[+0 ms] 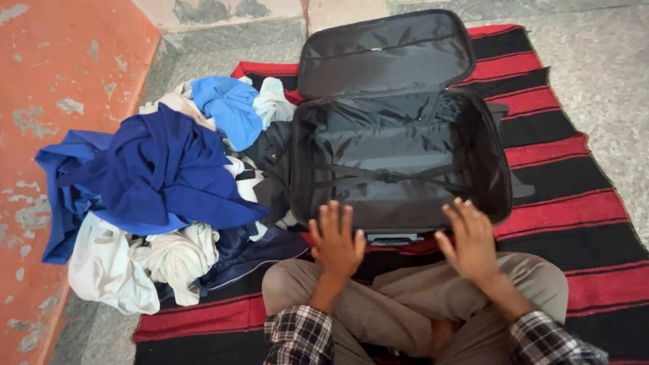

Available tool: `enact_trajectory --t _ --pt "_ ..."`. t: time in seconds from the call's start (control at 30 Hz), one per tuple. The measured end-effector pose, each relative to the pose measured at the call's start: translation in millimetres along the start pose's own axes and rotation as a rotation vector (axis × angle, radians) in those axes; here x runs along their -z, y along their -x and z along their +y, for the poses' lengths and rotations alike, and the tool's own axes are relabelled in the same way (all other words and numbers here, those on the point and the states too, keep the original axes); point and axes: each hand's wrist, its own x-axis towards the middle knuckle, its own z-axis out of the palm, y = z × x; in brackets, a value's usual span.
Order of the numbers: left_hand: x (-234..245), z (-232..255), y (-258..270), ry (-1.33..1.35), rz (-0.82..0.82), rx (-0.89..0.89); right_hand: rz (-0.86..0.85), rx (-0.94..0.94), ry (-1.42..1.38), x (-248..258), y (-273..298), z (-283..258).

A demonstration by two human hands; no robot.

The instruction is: The person folds a blue garment and places it into an open suitcase on the floor.

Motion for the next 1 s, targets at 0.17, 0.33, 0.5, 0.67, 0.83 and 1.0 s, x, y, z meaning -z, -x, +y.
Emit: enact_trajectory --t 0.17,0.33,0.5,0.67,0.83,1.0 --pt "-7 3 13 0.036 -0.125 -0.062 -0.119 -0.063 0.028 -12 12 -11" --pt "-2 -8 12 0.072 -0.197 -0.076 -0.104 -0.061 0.035 -18 14 -8" --pt "13 -49 -9 0.152 -0.129 -0.072 -0.102 -0.059 0.036 -18 12 -8" --pt "32 -92 -34 0.025 -0.061 -0.05 -0.11 -0.077 0.019 -17 11 -7" --pt "45 -166 -62 -0.168 0.175 0.059 -0.114 -0.076 0.008 -16 10 -7" --pt "76 -235 -82 -0.51 0.144 0.303 -0.105 -0.076 0.001 -16 10 -8"
